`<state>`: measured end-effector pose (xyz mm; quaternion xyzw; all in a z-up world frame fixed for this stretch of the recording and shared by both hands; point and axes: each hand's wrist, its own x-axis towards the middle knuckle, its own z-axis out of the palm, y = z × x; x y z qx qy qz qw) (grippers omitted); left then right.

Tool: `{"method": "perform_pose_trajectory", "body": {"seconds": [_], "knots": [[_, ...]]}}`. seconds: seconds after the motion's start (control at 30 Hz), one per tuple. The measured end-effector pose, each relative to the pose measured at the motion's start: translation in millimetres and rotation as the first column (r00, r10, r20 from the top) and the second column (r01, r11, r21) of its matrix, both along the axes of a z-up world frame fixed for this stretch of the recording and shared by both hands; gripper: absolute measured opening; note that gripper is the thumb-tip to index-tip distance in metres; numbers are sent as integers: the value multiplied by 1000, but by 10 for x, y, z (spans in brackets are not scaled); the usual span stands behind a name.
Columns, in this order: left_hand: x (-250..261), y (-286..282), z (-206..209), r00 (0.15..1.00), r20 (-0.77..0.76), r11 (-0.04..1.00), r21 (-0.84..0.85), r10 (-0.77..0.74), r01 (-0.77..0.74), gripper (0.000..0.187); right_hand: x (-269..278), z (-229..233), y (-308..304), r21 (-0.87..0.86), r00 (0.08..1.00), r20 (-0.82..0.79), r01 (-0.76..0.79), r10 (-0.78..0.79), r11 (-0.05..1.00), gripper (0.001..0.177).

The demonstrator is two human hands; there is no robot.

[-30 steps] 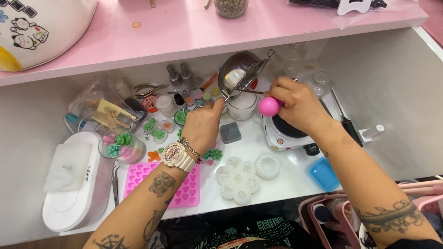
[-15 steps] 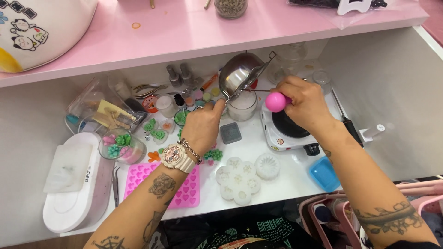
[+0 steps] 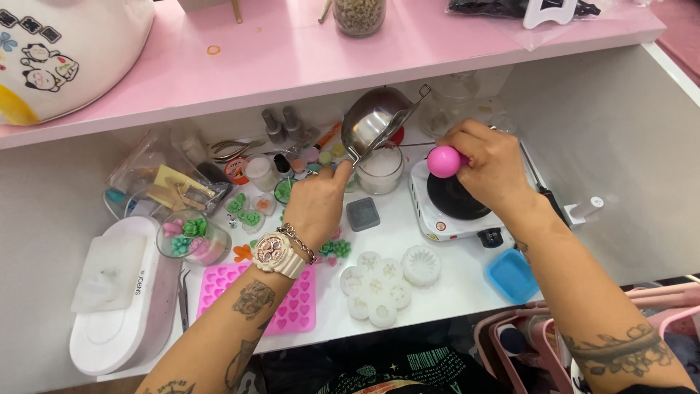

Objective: Melting wax and preparing decorative wax elements for candle assembly.

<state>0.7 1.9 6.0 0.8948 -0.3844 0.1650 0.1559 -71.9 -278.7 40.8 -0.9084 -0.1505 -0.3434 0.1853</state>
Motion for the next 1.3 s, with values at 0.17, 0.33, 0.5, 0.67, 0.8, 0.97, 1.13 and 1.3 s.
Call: {"method": "perform_pose_trajectory", "body": {"seconds": [0.17,0.33,0.5,0.67,0.8,0.97,1.13,1.3], "knots": [[5,-5,-35,1000,21,1000,-13,9,-9,31,76,-37,18,13,999,37,39,-39,999,25],[-10,37,8,1000,21,1000,-8,16,-16,34,38,21,58,-38,999,-5,33,-33,999,31],[6,33,4,999,17,999,-12,31,-31,34,-23,34,195,50,999,31,-33,31,998,27],[24,18,5,999,9,999,-24,40,-40,29,-64,80,182,-72,999,27,-42,44,997,24],[51,6,-30,999,-5,999,-21,32,-32,25,-84,80,153,-29,997,82,-13,15,999,24],[-80,-48,66,992,-114,985,-156,53,-70,17,-139,25,98,200,999,29,15,-21,980,25],[-190,14,141,867,-498,856,-463,-37,-229,15,-372,-17,13,562,977,-118,211,-175,800,7],[-410,214,345,263,-898,743,-440,-353,-504,15,-726,-73,-37,955,969,-238,221,65,198,11]]}}
